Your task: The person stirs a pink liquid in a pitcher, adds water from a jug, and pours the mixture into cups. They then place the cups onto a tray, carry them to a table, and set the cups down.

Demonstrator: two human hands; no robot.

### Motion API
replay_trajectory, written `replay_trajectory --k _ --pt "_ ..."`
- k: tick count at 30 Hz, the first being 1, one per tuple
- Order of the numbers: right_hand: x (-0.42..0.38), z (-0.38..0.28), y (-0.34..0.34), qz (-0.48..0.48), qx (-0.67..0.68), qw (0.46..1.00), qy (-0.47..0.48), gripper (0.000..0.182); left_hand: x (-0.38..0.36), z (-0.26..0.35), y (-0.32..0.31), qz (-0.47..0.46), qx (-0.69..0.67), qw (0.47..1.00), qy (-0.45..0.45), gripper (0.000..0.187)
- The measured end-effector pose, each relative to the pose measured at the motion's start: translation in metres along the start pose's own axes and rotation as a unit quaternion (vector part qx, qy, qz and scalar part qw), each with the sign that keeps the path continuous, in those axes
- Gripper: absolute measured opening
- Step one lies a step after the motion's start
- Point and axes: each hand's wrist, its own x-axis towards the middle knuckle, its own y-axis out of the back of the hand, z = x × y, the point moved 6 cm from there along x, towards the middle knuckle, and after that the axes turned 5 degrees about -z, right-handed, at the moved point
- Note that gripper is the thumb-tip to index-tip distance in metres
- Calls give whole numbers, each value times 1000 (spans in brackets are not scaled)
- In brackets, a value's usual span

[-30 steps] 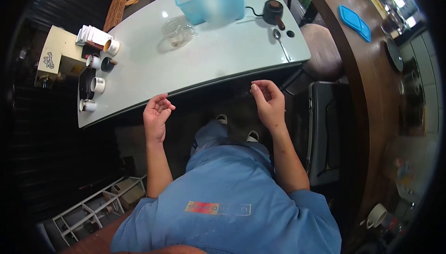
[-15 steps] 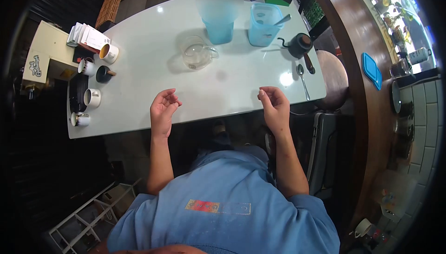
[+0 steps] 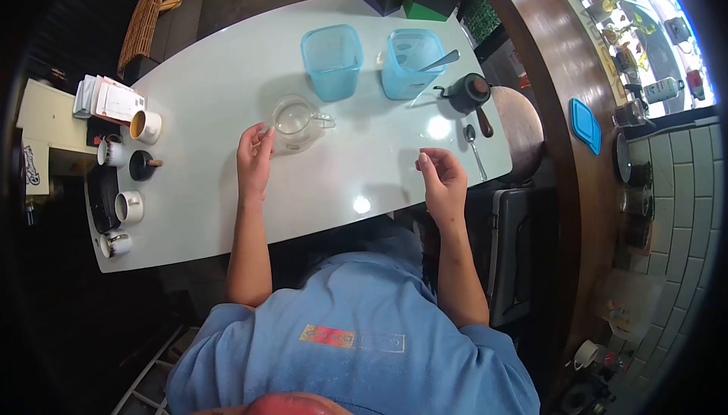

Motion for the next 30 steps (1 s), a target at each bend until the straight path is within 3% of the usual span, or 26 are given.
replay_trajectory --k 6,12,16,25,30 --pt "30 -15 20 -13 34 999 30 15 10 -3 -16 49 74 996 19 48" --pt "67 -28 30 -45 58 996 53 15 5 9 -18 117 157 980 -16 33" --pt "86 -33 40 -66 65 993 74 16 8 15 -17 126 208 969 -36 33" --pt "129 -33 53 -112 56 988 95 19 0 22 -29 74 194 978 8 32" --pt "150 -36 53 -110 -5 988 112 29 -6 32 -44 17 233 972 -36 29"
